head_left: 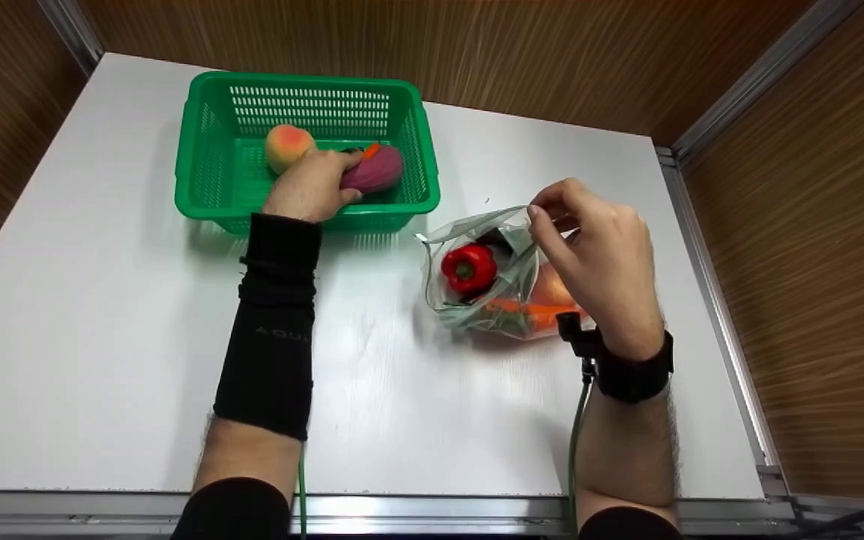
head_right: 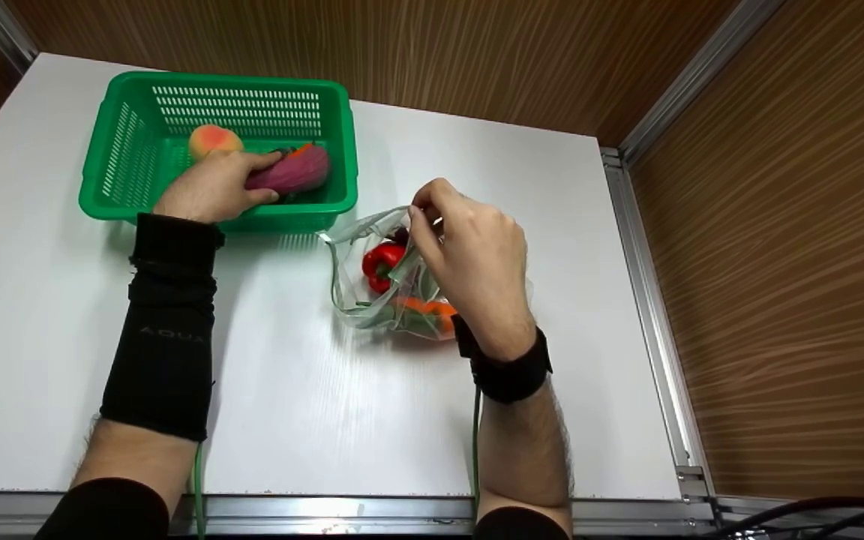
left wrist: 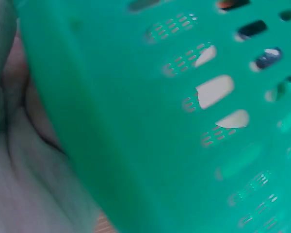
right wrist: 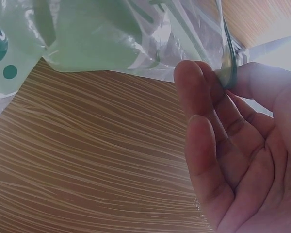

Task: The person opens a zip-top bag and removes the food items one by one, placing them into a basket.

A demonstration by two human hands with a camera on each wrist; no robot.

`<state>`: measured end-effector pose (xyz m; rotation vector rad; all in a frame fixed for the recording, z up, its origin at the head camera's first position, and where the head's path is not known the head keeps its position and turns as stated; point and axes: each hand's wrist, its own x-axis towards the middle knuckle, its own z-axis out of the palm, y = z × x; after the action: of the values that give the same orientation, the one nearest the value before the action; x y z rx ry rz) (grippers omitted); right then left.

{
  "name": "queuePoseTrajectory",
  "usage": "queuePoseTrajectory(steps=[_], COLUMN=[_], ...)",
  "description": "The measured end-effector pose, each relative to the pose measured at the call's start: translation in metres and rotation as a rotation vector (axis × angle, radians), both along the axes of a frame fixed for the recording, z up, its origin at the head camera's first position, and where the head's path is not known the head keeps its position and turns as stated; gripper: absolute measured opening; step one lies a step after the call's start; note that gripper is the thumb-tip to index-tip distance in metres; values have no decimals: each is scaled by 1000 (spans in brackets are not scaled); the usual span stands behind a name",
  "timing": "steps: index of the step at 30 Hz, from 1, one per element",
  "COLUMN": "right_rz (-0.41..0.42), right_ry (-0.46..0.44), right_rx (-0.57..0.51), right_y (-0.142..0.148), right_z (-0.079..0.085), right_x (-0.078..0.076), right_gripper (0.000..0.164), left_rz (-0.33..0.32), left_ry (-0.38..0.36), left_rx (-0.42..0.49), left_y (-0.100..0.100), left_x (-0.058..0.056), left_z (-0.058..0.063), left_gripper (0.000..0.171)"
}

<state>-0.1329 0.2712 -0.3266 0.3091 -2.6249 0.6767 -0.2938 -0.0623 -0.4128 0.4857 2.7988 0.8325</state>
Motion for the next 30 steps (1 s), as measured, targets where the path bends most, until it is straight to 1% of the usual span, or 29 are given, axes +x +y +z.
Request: queuePoseTrajectory(steps=[2, 5, 8, 10, 11, 13, 15, 19, 20, 22, 25, 28, 30], right_rz=[1, -1, 0, 1, 2, 2, 2, 3, 4, 6, 4, -2, -3], right_ry=[-2, -5, -4, -2, -2, 0, -1, -2, -2, -1, 0, 0, 0], right_rx=[0, -1, -1, -2, -2, -2, -1, -1, -1, -1, -3, -5, -7], right_y=[0, 0, 0, 0, 0, 0, 0, 0, 0, 0, 0, 0, 1], right_z=[0, 0, 0, 0, 0, 0, 0, 0, 0, 1, 1, 1, 1], right_x=[0, 0, -1, -1, -1, -1, -1, -1, -1, -1, -1, 0, 0], right_gripper=[13, 13, 13, 13, 13, 13, 13, 13, 13, 13, 13, 12, 12], left_rz=[27, 56, 64, 57, 44, 1, -66, -215, -251, -304, -365, -432, -487], left_ry=[-31, -49, -38, -25, -15, 15, 65, 190, 227, 288, 362, 361, 334], left_rx=[-2, -13, -34, -38, -35, -7, 45, 154, 168, 172, 141, 106, 102], left_y=[-1, -3, -3, -3, -2, -1, 2, 12, 16, 22, 32, 46, 55], left_x=[0, 0, 2, 4, 6, 11, 18, 40, 46, 58, 75, 88, 94], left_z=[-1, -2, 0, 5, 9, 18, 29, 52, 57, 66, 75, 83, 85], left_gripper=[62, 58, 56, 56, 55, 53, 50, 40, 37, 33, 30, 28, 24])
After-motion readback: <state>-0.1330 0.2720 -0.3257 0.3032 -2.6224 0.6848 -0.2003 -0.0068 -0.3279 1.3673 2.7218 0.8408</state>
